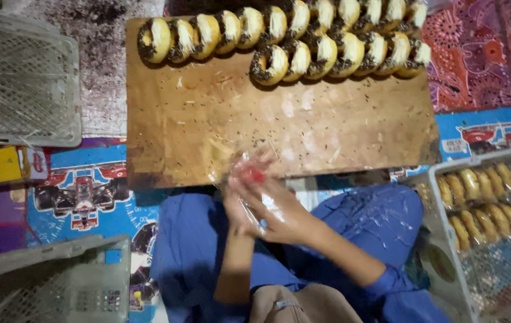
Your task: The person sits on the floor and repeatedly picks up chocolate-frosted donuts from a wooden board, places each into a clear plastic bag, and sets the bagged donuts into a white crate. The person handles the donuts one at a time and continues the process throughout the clip.
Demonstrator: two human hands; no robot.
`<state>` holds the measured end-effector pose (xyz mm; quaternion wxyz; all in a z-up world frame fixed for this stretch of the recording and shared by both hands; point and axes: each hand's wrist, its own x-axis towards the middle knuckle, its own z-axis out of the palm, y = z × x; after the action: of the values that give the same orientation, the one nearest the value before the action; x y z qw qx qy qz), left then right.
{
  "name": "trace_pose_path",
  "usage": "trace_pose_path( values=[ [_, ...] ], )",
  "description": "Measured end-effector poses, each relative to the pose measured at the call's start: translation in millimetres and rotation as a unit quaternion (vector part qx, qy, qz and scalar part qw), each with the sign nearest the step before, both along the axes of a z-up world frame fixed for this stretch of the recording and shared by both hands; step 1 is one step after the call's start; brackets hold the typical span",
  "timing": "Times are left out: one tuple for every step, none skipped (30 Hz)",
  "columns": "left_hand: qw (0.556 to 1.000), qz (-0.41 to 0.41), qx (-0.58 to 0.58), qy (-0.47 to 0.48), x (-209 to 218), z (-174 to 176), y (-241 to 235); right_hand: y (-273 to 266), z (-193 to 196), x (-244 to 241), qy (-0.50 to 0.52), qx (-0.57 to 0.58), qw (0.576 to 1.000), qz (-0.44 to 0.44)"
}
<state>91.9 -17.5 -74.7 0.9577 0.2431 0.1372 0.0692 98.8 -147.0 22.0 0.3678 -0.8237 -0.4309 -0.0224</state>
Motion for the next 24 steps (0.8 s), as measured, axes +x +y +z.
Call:
trace_pose_path(
  values=[
    [0.996, 0.003, -0.076, 0.038, 9, -10, 20, 4, -1, 19, 0.091, 0.011, 0.993, 0.078],
    [0.994, 0.019, -0.106, 0.018, 12, -17, 45, 6, -2, 45, 0.184, 0.021, 0.970, 0.155],
    [0.990, 0.035, -0.135, -0.001, 14, -23, 68, 7, -5, 74, 0.273, 0.032, 0.934, 0.230],
    [0.981, 0.048, -0.181, -0.046, 15, -26, 90, 10, -8, 111, 0.226, -0.076, 0.968, 0.081],
    [0.968, 0.061, -0.226, -0.092, 14, -26, 107, 1, -12, 139, 0.370, 0.128, 0.917, -0.077],
    [0.971, 0.095, -0.213, -0.051, 12, -25, 119, -4, -17, 189, 0.077, 0.004, 0.986, -0.145],
    [0.971, 0.130, -0.199, -0.010, 11, -21, 128, -9, -21, 229, -0.056, -0.082, 0.982, -0.163],
    [0.969, 0.164, -0.183, 0.030, 10, -15, 135, -19, -26, 260, -0.154, -0.141, 0.959, -0.194],
    [0.961, 0.174, -0.213, 0.027, 10, -9, 138, -21, -35, 280, -0.145, -0.153, 0.960, -0.186],
    [0.952, 0.183, -0.242, 0.023, 13, -1, 136, -23, -41, 295, -0.136, -0.165, 0.960, -0.179],
    [0.943, 0.192, -0.272, 0.019, 18, 6, 134, -19, -44, 307, -0.140, -0.163, 0.959, -0.183],
    [0.937, 0.183, -0.297, 0.010, 21, 11, 131, -19, -48, 301, -0.142, -0.163, 0.958, -0.187],
    [0.930, 0.175, -0.323, 0.000, 26, 15, 128, -16, -52, 288, -0.145, -0.164, 0.957, -0.191],
    [0.922, 0.167, -0.348, -0.010, 32, 18, 126, -10, -49, 272, -0.078, -0.115, 0.972, -0.191],
    [0.916, 0.184, -0.355, -0.020, 38, 19, 122, -3, -47, 241, -0.011, -0.066, 0.980, -0.189],
    [0.910, 0.200, -0.361, -0.030, 44, 19, 119, 3, -40, 205, 0.056, -0.016, 0.981, -0.188],
    [0.904, 0.215, -0.367, -0.040, 48, 19, 116, 4, -27, 172, 0.118, 0.027, 0.975, -0.187],
    [0.894, 0.224, -0.386, -0.038, 52, 20, 111, 3, -13, 138, 0.178, 0.070, 0.964, -0.185],
    [0.883, 0.233, -0.406, -0.037, 53, 20, 105, 3, 1, 104, 0.147, 0.096, 0.967, -0.185],
    [0.872, 0.240, -0.424, -0.034, 52, 21, 97, 1, 14, 71, 0.117, 0.122, 0.968, -0.185],
    [0.887, 0.198, -0.404, -0.103, 45, 23, 85, 3, 25, 41, 0.146, 0.176, 0.956, -0.184],
    [0.895, 0.151, -0.382, -0.174, 40, 27, 70, 8, 33, 20, 0.171, 0.229, 0.941, -0.183],
    [0.896, 0.102, -0.357, -0.243, 36, 30, 54, 12, 41, 7, 0.123, 0.172, 0.951, -0.226],
    [0.906, 0.115, -0.339, -0.226, 32, 34, 37, 17, 47, -4, 0.076, 0.115, 0.954, -0.268]
  ],
)
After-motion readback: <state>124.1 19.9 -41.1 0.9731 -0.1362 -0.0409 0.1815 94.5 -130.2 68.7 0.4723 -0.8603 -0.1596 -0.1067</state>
